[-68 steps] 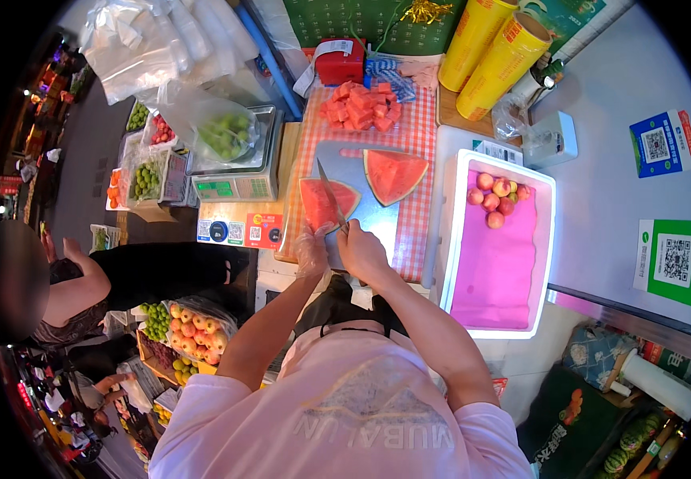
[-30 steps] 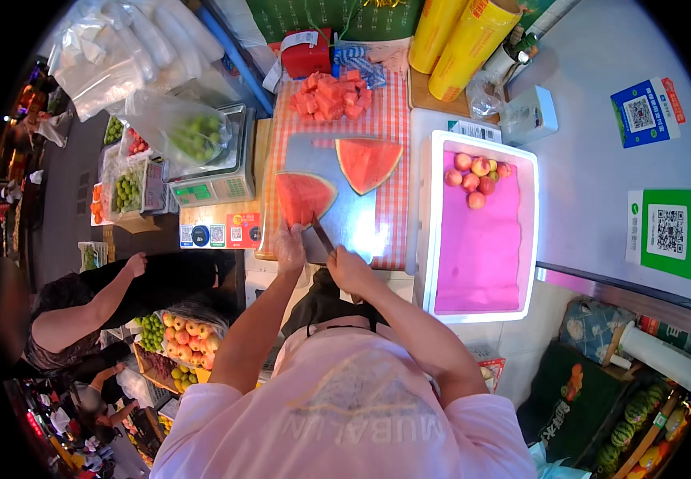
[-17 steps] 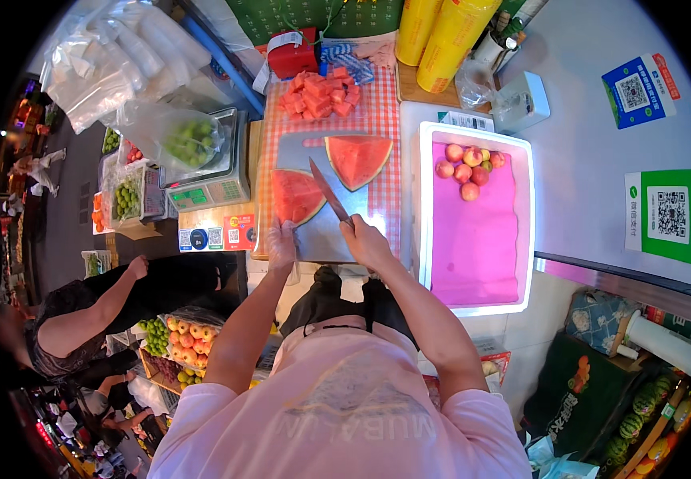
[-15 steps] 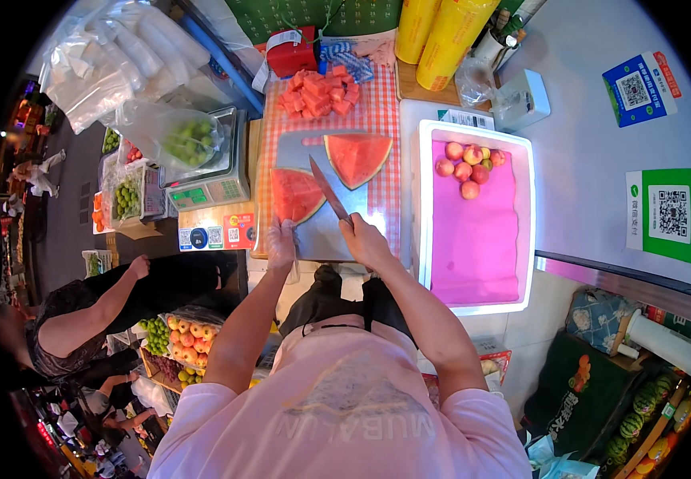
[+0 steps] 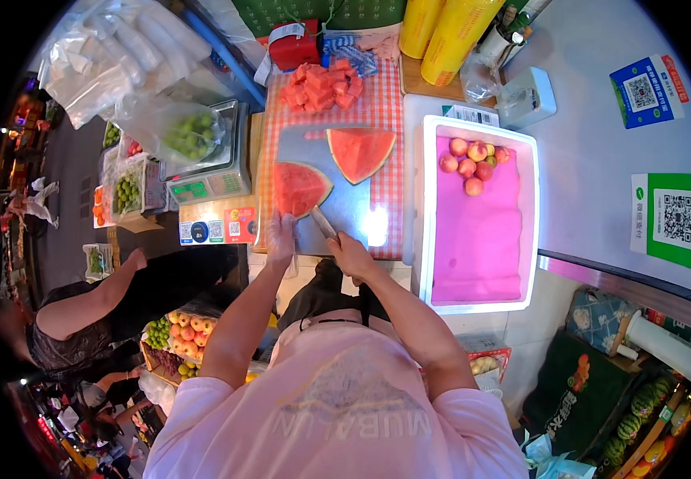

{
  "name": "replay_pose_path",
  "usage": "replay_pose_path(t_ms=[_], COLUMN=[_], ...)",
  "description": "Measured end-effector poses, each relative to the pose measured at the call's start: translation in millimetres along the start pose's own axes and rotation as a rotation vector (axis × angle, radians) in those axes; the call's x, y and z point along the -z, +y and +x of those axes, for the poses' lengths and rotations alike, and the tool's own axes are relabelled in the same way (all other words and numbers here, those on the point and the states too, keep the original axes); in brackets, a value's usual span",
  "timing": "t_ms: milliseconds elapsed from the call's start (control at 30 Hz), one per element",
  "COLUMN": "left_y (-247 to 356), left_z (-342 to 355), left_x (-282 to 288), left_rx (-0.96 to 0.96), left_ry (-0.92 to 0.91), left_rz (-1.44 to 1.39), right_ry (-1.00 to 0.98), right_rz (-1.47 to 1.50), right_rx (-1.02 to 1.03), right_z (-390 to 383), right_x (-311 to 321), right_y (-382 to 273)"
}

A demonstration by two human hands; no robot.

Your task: The person slices a watermelon into wedges and cubes on a cutting board using a knife, places pieces into a plastic bag, and handles various fruits including peaches and grapes at a market stall.

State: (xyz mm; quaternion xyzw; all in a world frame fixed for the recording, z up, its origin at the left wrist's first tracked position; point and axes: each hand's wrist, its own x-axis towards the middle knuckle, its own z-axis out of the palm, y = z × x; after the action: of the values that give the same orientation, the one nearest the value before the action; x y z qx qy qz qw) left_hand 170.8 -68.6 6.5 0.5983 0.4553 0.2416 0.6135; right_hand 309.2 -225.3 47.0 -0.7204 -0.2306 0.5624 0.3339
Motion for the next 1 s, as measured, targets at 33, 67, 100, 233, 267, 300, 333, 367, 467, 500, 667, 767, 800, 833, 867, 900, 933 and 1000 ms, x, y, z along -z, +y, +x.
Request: replay_pose_path(t_ms=[33, 67, 100, 233, 267, 300, 333, 367, 467, 500, 667, 767, 800, 833, 867, 900, 933, 1000], left_y=[10.2, 17.1, 15.9, 25.8, 31.6, 28.7, 33.8, 40.9, 44.5, 33.3, 9.4, 24.9, 27.8, 12.9, 25.1, 37.1, 56.0, 82.7], left_z=[0.0, 0.5, 2.6, 8.5, 8.6, 12.9, 15.6, 17.7, 26.2, 30.4, 34.8, 36.7, 40.3, 49.0, 53.9, 57.6, 61.0, 73.7], left_x=[-1.2, -2.6, -4.1, 5.8, 10.1, 14.4, 14.8, 12.5, 14.0, 17.2, 16.6, 20.6, 25.5, 30.3, 32.8, 34.3, 35.4, 33.4], left_rx=[-0.003, -0.006, 0.000, 0.204, 0.305, 0.380, 0.372, 0.362, 0.395, 0.399, 0.417, 0.415, 0.428, 0.386, 0.376, 0.367, 0.353, 0.316], left_ry=[0.017, 0.036, 0.026, -0.006, -0.022, -0.046, -0.074, -0.103, -0.130, -0.144, -0.170, -0.150, -0.147, -0.171, -0.175, -0.177, -0.176, -0.186], left_rz=[0.057, 0.115, 0.009, -0.386, -0.474, -0.605, -0.609, -0.615, -0.623, -0.638, -0.723, -0.722, -0.698, -0.621, -0.612, -0.605, -0.598, -0.537], right_ry=[-0.011, -0.022, -0.020, -0.175, -0.189, -0.203, -0.213, -0.207, -0.194, -0.199, -0.170, -0.172, -0.178, -0.190, -0.199, -0.170, -0.144, -0.058], right_rz=[0.065, 0.130, 0.215, 0.312, 0.342, 0.372, 0.398, 0.419, 0.408, 0.392, 0.311, 0.241, 0.244, 0.235, 0.244, 0.240, 0.235, 0.130], right_rx=[-0.020, -0.039, -0.032, -0.083, -0.086, -0.089, -0.089, -0.112, -0.118, -0.121, -0.202, -0.253, -0.257, -0.259, -0.262, -0.269, -0.273, -0.216], right_z=[0.3, 1.6, 3.3, -0.1, 1.4, 4.3, 6.9, 7.5, 2.6, -0.1, -14.6, -48.6, -62.4, -78.0, -88.9, -99.2, -110.8, -106.9], right_x=[-2.3, -3.6, 0.6, 19.6, 20.2, 18.6, 18.4, 16.6, 14.8, 14.1, 18.9, 37.6, 47.3, 57.8, 67.8, 79.5, 92.2, 116.7], right_y=[-0.1, -0.7, -0.7, -15.3, -13.4, -9.1, -6.1, -5.2, -15.7, -23.1, -42.7, -61.4, -61.3, -63.4, -67.1, -74.4, -90.5, -114.0])
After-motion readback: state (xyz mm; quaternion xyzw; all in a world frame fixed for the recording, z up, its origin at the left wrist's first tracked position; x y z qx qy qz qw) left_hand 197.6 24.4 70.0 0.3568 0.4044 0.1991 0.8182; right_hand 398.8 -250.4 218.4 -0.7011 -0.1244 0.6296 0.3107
